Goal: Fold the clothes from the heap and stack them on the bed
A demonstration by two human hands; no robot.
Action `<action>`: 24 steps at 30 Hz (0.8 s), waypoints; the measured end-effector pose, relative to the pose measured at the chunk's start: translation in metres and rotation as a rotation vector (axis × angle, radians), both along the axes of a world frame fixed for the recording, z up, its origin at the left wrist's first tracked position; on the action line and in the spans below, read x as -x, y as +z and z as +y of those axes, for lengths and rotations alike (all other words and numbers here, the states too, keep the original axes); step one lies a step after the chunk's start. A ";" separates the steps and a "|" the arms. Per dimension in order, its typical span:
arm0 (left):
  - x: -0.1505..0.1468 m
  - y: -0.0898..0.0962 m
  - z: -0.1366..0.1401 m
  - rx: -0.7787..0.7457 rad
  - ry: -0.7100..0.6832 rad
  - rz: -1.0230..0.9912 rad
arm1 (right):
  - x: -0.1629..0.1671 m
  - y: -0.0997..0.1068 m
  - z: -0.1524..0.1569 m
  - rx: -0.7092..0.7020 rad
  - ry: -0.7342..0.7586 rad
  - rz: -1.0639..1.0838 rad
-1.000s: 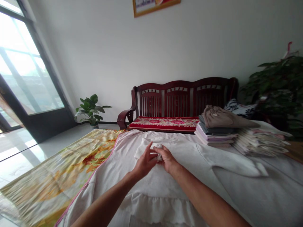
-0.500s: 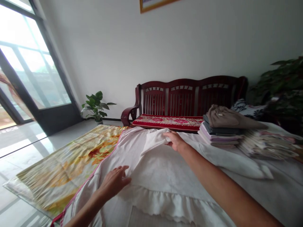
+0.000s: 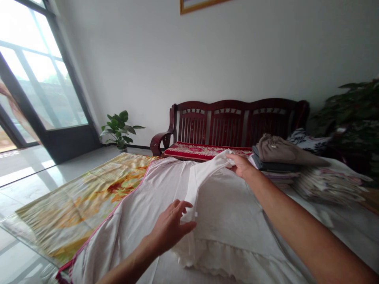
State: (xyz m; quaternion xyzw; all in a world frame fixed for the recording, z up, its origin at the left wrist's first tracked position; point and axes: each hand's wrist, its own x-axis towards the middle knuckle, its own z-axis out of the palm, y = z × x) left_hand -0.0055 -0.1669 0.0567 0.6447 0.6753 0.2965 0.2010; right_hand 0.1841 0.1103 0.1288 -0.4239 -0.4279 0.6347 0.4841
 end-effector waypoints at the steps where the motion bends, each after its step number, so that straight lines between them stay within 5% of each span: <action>1: -0.004 -0.002 -0.005 0.003 -0.003 0.097 | -0.005 -0.002 0.000 0.005 -0.009 -0.004; 9: -0.010 -0.030 -0.016 0.196 -0.037 0.430 | -0.014 -0.018 0.001 0.044 -0.007 -0.041; 17: -0.019 -0.004 0.002 0.033 -0.014 0.231 | -0.037 -0.008 0.009 0.029 -0.078 -0.036; 24: -0.045 -0.025 0.017 0.055 -0.191 0.167 | -0.057 -0.016 0.004 0.061 -0.098 -0.021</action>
